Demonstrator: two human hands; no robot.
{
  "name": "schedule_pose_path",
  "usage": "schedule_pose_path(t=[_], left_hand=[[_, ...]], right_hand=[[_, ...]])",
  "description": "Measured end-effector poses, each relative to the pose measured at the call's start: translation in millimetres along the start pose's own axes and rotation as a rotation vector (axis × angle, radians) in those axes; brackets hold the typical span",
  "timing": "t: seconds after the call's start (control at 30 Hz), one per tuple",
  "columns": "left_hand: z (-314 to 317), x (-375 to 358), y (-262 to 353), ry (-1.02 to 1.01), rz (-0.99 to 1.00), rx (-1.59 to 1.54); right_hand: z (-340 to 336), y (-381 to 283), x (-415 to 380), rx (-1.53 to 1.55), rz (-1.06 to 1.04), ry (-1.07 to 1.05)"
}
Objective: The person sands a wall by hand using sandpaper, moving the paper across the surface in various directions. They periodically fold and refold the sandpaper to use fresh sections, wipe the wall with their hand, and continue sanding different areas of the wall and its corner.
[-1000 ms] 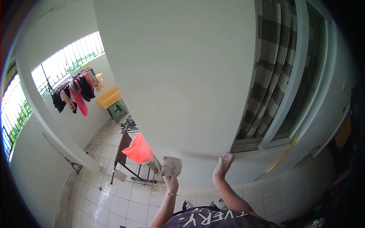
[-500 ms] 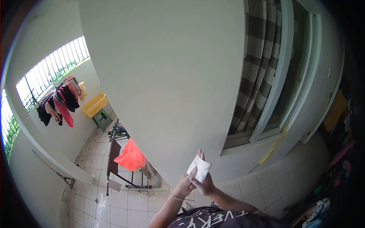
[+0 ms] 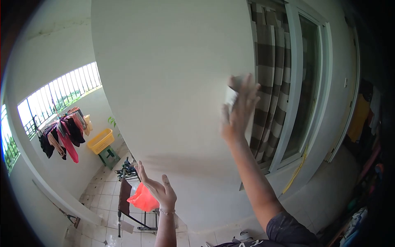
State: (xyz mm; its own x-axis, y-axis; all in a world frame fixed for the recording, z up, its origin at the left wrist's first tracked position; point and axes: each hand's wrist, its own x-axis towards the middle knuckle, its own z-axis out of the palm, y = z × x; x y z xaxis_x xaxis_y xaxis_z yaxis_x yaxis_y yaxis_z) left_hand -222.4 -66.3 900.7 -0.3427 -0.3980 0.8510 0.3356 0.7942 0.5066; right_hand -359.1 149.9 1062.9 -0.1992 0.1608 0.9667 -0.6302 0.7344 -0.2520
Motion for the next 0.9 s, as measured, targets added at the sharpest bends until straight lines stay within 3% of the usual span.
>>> schedule_pose_path(t=[0.03,0.13,0.23,0.33,0.43,0.47,0.63,0.77,0.9], left_hand=[[13,-2,-11,0.017,0.029,0.034],[58,-30,-50,-0.069,0.026,0.388],[77,-70,-83,-0.005,0.056,0.444],[69,-94,-102,-0.027,0.025,0.449],[36,-101,-122,-0.210,0.031,0.408],[23,-100,-116,-0.324,-0.052,0.357],[28,-95,-95,-0.234,-0.066,0.231],[25,-93,-95,-0.280,-0.049,0.281],[10,-88,-83,-0.334,-0.098,0.275]], right_hand=[[18,-18,10,-0.346,-0.008,-0.015],[42,-77,8,-0.270,-0.122,-0.006],[59,-94,-37,-0.152,-0.336,-0.082],[54,-45,-91,-0.317,-0.821,-0.210],[10,33,-80,-0.268,-0.692,-0.318],[0,44,-58,-0.145,-0.582,-0.326],[24,-39,7,-0.203,-0.158,-0.027],[53,-99,-9,-0.139,-0.352,-0.145],[65,-64,-62,-0.308,-0.715,-0.245]])
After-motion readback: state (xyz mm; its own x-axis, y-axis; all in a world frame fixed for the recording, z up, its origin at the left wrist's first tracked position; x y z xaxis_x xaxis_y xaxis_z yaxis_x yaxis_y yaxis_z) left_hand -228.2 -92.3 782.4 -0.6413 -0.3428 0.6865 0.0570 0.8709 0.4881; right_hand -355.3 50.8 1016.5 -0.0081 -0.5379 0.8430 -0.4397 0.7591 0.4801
